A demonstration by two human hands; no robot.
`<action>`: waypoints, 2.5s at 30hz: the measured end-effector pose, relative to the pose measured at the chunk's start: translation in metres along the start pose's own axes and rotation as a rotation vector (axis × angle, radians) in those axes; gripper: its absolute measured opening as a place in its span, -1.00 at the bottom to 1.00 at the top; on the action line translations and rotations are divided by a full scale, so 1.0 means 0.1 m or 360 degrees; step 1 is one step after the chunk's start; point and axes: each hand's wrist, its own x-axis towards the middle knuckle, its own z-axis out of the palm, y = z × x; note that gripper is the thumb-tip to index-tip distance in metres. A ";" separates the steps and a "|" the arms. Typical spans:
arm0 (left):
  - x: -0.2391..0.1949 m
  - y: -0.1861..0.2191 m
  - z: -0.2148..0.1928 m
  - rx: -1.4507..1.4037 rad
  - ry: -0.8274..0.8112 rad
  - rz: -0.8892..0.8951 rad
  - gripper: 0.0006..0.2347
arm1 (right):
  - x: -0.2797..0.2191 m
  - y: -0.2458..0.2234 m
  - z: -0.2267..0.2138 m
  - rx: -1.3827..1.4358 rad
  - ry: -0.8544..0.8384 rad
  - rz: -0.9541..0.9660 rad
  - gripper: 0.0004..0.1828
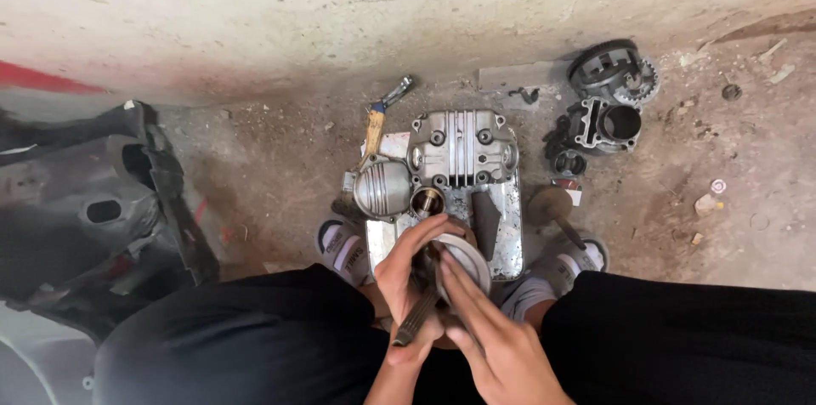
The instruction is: The person sands a metallic motorcycle engine component with sandpaper while sitting on the floor.
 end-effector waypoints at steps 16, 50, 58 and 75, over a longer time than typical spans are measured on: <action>-0.04 -0.05 0.02 0.0099 -0.0016 0.0067 0.12 | -0.09 0.06 -0.06 0.0016 -0.0033 0.0026 -0.39; -0.09 0.20 -0.09 0.0352 -0.0162 0.0028 0.00 | 0.18 -0.10 -1.39 -0.1084 -0.0526 -0.0531 -0.26; -0.12 0.23 -0.08 0.0337 -0.0147 0.0026 0.00 | 0.20 0.09 -1.06 -0.1365 -0.0831 -0.0684 -0.03; -0.09 0.30 -0.14 0.0405 -0.0188 0.0022 0.07 | 0.44 -0.04 -1.06 -0.1457 -0.0976 -0.0936 -0.10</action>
